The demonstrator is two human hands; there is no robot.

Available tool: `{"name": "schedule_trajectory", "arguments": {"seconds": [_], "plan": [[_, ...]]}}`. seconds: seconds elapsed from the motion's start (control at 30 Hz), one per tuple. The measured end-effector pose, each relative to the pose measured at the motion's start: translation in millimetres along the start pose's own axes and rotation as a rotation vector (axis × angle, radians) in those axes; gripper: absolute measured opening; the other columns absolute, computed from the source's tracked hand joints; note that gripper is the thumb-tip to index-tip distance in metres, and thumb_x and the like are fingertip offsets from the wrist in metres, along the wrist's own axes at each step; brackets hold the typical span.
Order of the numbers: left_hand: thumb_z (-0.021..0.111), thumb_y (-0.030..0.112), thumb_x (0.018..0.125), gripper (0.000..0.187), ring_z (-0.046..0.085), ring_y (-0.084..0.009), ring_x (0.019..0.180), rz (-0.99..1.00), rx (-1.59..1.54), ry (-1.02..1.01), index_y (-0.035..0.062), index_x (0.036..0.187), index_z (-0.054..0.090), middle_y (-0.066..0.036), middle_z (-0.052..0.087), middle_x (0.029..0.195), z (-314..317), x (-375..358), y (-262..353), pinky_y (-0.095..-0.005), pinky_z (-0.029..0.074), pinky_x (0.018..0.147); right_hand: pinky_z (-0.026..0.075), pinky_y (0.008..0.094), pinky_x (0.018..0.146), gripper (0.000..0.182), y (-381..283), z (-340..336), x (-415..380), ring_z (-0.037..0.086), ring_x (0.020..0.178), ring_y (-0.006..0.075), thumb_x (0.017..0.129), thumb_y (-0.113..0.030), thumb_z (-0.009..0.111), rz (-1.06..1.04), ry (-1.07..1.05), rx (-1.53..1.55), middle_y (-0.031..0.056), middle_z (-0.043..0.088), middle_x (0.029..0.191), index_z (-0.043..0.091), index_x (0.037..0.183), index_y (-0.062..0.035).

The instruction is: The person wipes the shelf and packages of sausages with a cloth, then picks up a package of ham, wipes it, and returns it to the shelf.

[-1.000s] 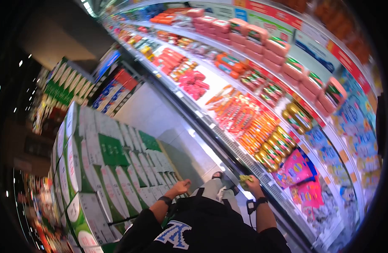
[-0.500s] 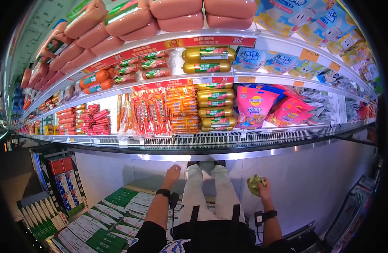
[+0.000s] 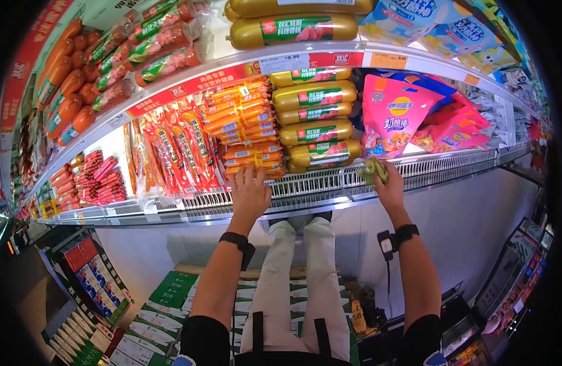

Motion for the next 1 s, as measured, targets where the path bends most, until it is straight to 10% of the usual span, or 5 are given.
{"name": "schedule_trajectory", "arguments": {"seconds": [0.33,0.63,1.0], "plan": [[0.050,0.033,0.086,0.050,0.038,-0.0321,0.130,0.200,0.054,0.189,0.0141,0.132,0.049,-0.010,0.044,0.139,41.6,91.4,52.6,-0.0588,0.022,0.106,0.035,0.0483,0.104,0.051,-69.9,110.7,73.5,0.046,0.124,0.0362,0.070,-0.003,0.064,-0.365,0.292,-0.147,0.0140,0.057,0.123,0.055,0.120,-0.0051],[0.048,0.034,0.087,0.058,0.032,-0.0230,0.138,0.153,0.192,0.137,0.0157,0.140,0.039,-0.006,0.035,0.149,67.2,88.4,61.5,-0.0624,0.020,0.105,0.039,0.0448,0.105,0.046,-63.6,117.2,64.5,0.051,0.122,0.0296,0.074,0.001,0.056,-0.756,0.036,-0.077,0.0123,0.057,0.126,0.057,0.119,-0.0049],[0.040,0.037,0.094,0.057,0.025,-0.0246,0.142,0.161,0.266,0.062,0.0156,0.146,0.029,-0.008,0.028,0.152,68.3,89.8,64.3,-0.0593,0.020,0.108,0.037,0.0491,0.104,0.049,-23.9,118.1,59.5,0.049,0.120,0.0405,0.074,0.006,0.052,-0.318,0.404,-0.098,0.0228,0.057,0.120,0.051,0.123,0.0030]]}}
Point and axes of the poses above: each hand's wrist, its own x-axis towards the middle knuckle, its own z-axis out of the palm, y = z × x, the point moved 1 cm from there along x, towards the middle knuckle
